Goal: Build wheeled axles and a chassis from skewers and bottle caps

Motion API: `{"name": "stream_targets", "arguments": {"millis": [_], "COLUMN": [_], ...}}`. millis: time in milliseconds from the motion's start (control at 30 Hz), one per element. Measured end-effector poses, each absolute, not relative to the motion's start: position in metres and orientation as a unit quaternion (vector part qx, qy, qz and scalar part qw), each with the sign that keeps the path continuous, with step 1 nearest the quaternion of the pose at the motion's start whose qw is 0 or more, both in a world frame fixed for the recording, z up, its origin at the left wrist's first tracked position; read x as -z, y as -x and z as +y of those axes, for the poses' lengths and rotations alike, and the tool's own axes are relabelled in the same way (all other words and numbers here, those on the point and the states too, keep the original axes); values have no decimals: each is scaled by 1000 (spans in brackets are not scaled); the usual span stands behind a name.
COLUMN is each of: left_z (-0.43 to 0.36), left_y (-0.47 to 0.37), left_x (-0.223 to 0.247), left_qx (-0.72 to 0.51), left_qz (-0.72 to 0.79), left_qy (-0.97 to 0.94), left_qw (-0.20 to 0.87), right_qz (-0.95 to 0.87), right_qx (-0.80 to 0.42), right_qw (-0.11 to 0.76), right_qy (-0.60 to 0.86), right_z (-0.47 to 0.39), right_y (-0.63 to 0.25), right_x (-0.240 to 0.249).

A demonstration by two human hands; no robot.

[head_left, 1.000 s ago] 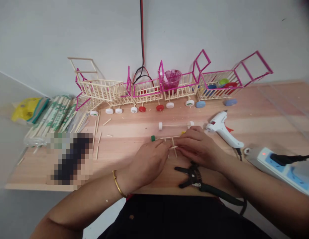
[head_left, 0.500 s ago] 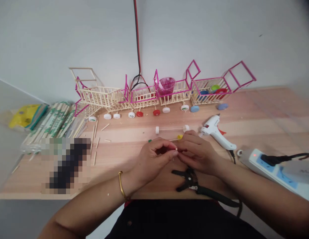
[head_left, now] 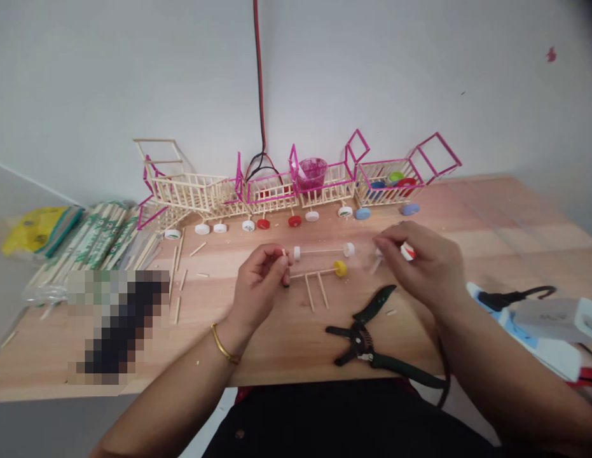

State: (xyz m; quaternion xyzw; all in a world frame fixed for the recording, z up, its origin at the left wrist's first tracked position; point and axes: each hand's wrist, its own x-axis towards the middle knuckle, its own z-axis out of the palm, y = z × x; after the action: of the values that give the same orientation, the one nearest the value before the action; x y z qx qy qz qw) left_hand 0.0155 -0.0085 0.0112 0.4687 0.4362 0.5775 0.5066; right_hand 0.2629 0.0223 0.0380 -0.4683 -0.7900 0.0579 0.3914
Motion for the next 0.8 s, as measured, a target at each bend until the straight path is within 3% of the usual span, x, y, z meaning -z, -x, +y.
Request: {"name": "stream_targets", "arguments": {"millis": [133, 333, 400, 600, 800], "left_z": [-4, -6, -6, -7, -9], "left_y": [-11, -16, -18, -17, -16], "left_x": [-6, -4, -6, -11, -14], "left_qx": [-589, -579, -582, -553, -549], "left_qz": [451, 426, 406, 379, 360], "left_qy": [-453, -434, -410, -373, -359], "left_qw": [494, 543, 574, 642, 664], "right_qz": [-791, -918, -919, -900, -898], "right_qx": [-63, -161, -167, -155, -248], "right_qw": [347, 79, 26, 30, 33], "right_qy": [500, 354, 357, 406, 363], "right_z": [17, -13, -28, -56, -51], "right_y": [-276, -290, -291, -285, -275], "right_x": [-52, -44, -32, -4, -26]}}
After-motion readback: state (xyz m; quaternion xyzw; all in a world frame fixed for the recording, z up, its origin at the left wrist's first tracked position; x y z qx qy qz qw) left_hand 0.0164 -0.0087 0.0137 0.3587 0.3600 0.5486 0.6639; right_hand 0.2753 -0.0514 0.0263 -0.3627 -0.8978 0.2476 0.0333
